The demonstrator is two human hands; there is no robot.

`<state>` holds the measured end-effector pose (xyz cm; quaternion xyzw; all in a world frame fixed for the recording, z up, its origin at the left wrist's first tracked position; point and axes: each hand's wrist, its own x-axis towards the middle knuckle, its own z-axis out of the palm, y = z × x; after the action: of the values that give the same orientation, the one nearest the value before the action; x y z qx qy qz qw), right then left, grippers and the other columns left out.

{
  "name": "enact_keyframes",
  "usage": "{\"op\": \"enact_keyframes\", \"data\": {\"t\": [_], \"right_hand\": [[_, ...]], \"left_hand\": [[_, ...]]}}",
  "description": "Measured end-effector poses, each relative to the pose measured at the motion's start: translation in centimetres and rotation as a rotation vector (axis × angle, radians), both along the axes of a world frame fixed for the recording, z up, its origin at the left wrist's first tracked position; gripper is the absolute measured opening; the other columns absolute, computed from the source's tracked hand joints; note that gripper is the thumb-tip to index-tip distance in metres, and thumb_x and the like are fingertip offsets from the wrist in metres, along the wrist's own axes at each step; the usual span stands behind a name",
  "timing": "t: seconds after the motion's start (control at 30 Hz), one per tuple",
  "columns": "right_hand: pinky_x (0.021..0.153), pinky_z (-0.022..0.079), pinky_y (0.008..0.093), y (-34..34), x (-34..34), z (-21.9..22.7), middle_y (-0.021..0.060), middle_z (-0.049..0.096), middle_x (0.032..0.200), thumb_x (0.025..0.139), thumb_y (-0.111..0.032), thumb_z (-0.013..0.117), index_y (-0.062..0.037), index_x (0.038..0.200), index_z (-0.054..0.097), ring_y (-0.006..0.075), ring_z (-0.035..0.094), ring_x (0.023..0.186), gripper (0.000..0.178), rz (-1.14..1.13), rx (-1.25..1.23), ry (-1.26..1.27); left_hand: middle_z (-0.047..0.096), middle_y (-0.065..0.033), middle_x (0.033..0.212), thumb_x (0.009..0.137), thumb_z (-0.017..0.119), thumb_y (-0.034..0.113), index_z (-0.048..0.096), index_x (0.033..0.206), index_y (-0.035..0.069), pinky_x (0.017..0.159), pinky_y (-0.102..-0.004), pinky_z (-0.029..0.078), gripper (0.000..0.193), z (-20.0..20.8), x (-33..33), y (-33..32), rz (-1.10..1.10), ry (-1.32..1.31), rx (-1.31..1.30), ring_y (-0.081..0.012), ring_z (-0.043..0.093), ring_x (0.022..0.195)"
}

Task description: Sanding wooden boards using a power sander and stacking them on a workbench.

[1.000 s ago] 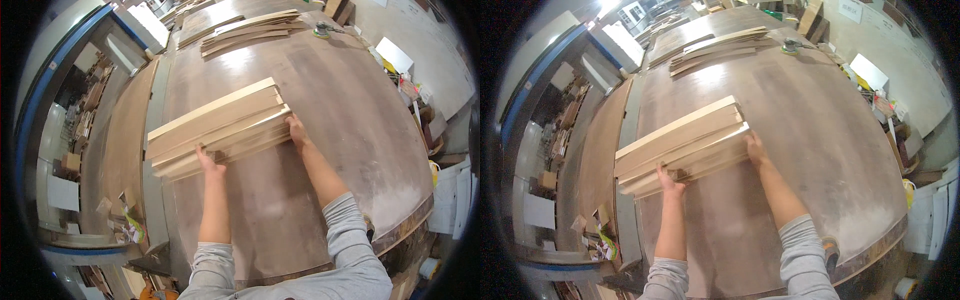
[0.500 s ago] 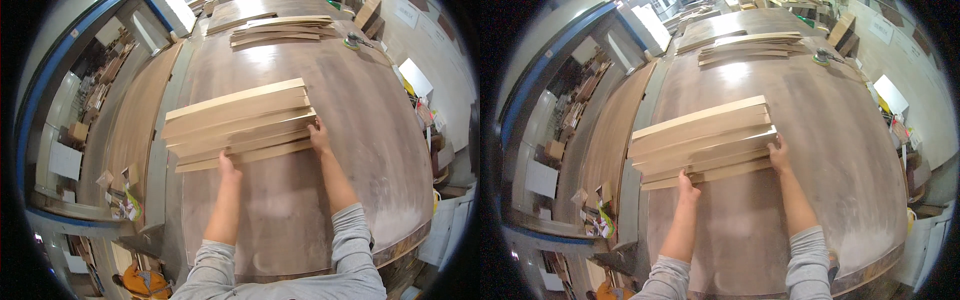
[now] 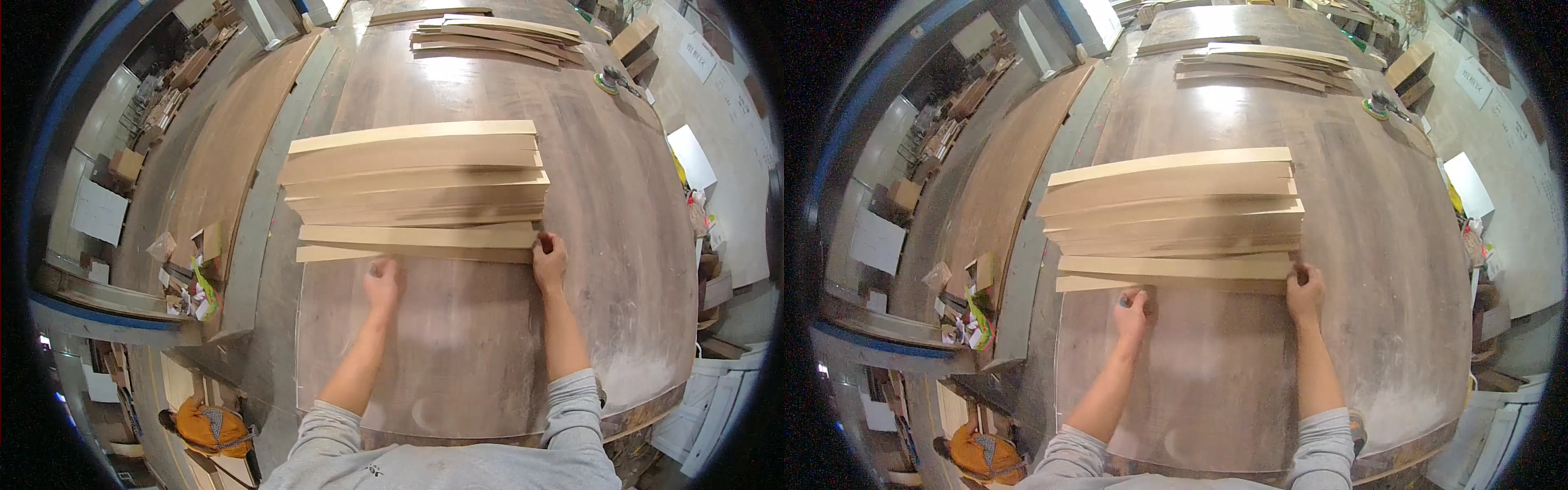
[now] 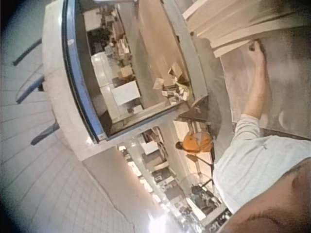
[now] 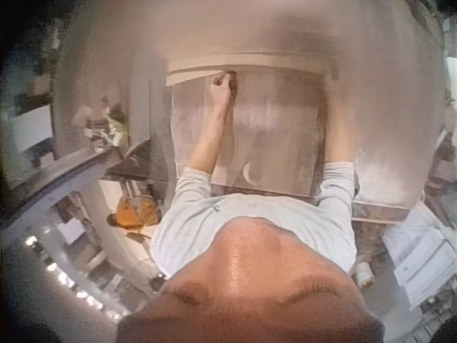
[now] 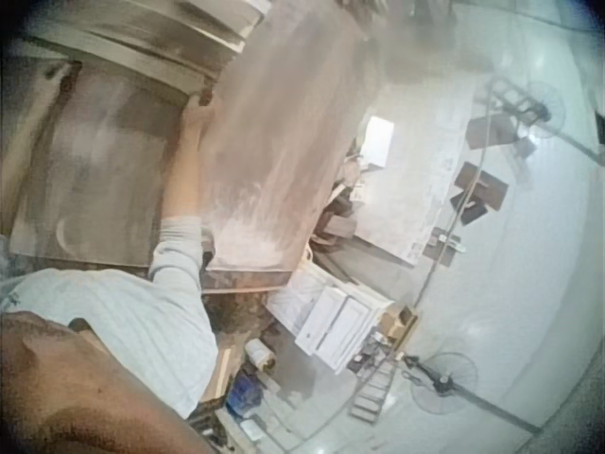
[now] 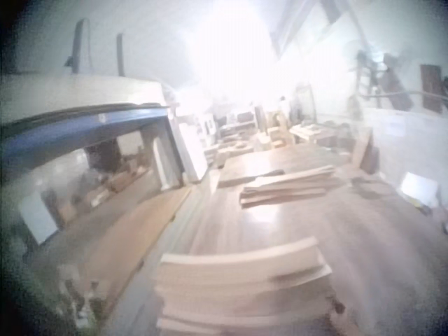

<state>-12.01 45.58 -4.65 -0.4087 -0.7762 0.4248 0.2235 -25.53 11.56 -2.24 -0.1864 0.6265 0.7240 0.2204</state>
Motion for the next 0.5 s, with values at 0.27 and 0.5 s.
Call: {"op": "enact_keyframes", "data": {"t": [0.27, 0.5], "right_hand": [[0.090, 0.054, 0.0444, -0.7, 0.4, 1.7, 0.0187, 0.071, 0.109, 0.085, -0.026, 0.073, -0.0027, 0.113, 0.071, 0.0354, 0.069, 0.100, 0.036, 0.032, 0.167, -0.076], [0.099, 0.051, 0.0433, 3.6, -1.5, -0.3, 0.0179, 0.071, 0.118, 0.088, -0.025, 0.077, -0.0027, 0.122, 0.068, 0.0320, 0.066, 0.116, 0.043, 0.167, -0.110, -0.004]], "left_hand": [[0.046, -0.0167, 0.155, 0.093, 0.072, 0.044, 0.058, 0.145, 0.013, 0.116, -0.0557, 0.034, 0.062, 1.9, -4.3, -3.1, -0.783, 1.173, -1.298, -0.0375, 0.039, 0.145], [0.066, -0.0183, 0.131, 0.090, 0.074, 0.042, 0.071, 0.126, 0.008, 0.111, -0.0547, 0.040, 0.049, 4.3, -5.7, -3.2, -0.977, 0.820, -1.046, -0.0404, 0.056, 0.129]]}}
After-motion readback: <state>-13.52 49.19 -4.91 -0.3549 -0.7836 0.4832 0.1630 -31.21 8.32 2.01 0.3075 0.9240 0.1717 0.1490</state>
